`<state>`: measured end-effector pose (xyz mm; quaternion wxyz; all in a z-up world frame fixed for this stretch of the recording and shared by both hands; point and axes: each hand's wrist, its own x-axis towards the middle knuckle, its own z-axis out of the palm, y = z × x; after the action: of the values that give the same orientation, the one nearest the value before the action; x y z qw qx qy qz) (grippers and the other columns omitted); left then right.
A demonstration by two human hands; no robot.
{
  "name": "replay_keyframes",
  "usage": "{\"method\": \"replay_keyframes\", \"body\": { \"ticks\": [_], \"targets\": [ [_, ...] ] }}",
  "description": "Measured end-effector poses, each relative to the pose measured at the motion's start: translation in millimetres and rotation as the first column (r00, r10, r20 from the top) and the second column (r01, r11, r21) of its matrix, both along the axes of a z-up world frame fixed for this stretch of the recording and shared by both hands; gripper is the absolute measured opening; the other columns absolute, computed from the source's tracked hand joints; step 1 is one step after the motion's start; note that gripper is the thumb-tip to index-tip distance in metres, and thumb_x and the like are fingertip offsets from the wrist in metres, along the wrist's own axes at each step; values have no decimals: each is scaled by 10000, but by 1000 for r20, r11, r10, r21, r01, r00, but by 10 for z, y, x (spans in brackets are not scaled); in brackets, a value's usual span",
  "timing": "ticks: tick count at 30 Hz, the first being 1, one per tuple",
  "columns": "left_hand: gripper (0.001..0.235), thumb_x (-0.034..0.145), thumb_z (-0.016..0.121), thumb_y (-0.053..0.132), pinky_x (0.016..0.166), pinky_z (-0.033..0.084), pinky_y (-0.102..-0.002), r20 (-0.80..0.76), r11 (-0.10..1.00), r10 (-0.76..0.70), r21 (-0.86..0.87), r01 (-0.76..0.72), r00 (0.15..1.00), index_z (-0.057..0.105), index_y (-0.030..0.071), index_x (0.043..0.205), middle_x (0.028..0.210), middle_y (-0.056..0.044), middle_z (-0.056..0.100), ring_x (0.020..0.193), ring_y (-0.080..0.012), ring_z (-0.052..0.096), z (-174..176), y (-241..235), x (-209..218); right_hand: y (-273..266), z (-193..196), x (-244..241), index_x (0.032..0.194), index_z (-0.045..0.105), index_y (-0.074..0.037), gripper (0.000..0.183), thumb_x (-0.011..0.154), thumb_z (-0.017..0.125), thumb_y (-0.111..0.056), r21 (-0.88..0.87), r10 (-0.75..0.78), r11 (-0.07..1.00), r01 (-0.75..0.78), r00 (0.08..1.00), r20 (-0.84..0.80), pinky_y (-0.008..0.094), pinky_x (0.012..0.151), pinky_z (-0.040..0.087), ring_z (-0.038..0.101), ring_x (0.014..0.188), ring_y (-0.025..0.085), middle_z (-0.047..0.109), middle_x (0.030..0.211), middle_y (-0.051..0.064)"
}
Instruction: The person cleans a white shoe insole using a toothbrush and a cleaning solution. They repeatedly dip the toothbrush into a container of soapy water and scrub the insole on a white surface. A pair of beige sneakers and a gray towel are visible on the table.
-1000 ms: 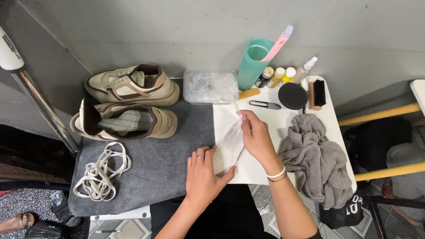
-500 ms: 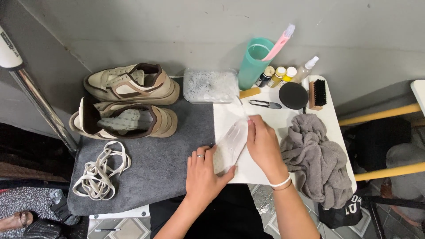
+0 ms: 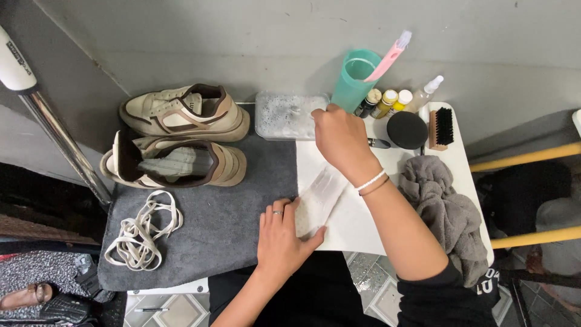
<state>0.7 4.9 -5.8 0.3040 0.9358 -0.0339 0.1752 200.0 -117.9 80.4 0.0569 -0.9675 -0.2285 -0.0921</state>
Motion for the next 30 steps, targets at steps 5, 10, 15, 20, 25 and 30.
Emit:
{"method": "replay_keyframes", "body": {
  "ticks": [5,10,15,20,25,30],
  "targets": [
    [719,799,782,574,789,457,-432,14,1000,-5,-1,5,1000,613,27,1234,1129,-114,579,973,-319,570,9,4,-4,-13,68,21,685,476,-96,317,1000,477,-61,129,36,992,-13,983,-181,433,470,305,423,532,322,467,611,100],
    [715,818,759,582,788,460,-434,0,1000,-19,-1,19,1000,617,18,1235,1123,-123,589,979,-321,577,26,11,-15,-264,213,-117,1022,754,-50,289,1047,486,-154,428,146,903,-22,955,-257,373,766,440,625,622,328,731,713,107],
    [715,808,772,590,779,457,-428,15,1000,-3,7,3,1000,618,31,1226,1110,-113,583,965,-312,571,30,12,11,-495,346,-473,1236,753,-75,317,1041,542,-209,500,71,850,167,904,-422,294,607,386,490,597,106,654,699,5],
    [698,810,770,573,784,454,-438,12,1000,-16,-11,16,1000,608,24,1211,1108,-119,571,970,-326,566,62,0,-17,-689,373,-962,1195,741,-58,292,1000,568,-190,494,41,852,172,920,-391,301,742,500,617,767,131,798,1069,37],
    [709,784,766,574,813,429,-504,2,1000,25,7,-25,1000,611,26,1207,1080,-159,558,950,-385,535,88,35,-49,-968,6,-1264,1153,739,-63,248,977,587,-148,458,27,885,87,971,-237,347,859,526,752,984,215,788,1150,79],
    [717,800,766,557,778,431,-472,19,1000,-13,-19,13,1000,597,-18,1194,1069,-148,531,919,-359,510,69,27,-62,-1116,-288,-1427,1260,745,-186,328,959,614,-180,298,-124,923,244,920,-372,363,756,514,667,691,224,768,934,19]
  ]
}}
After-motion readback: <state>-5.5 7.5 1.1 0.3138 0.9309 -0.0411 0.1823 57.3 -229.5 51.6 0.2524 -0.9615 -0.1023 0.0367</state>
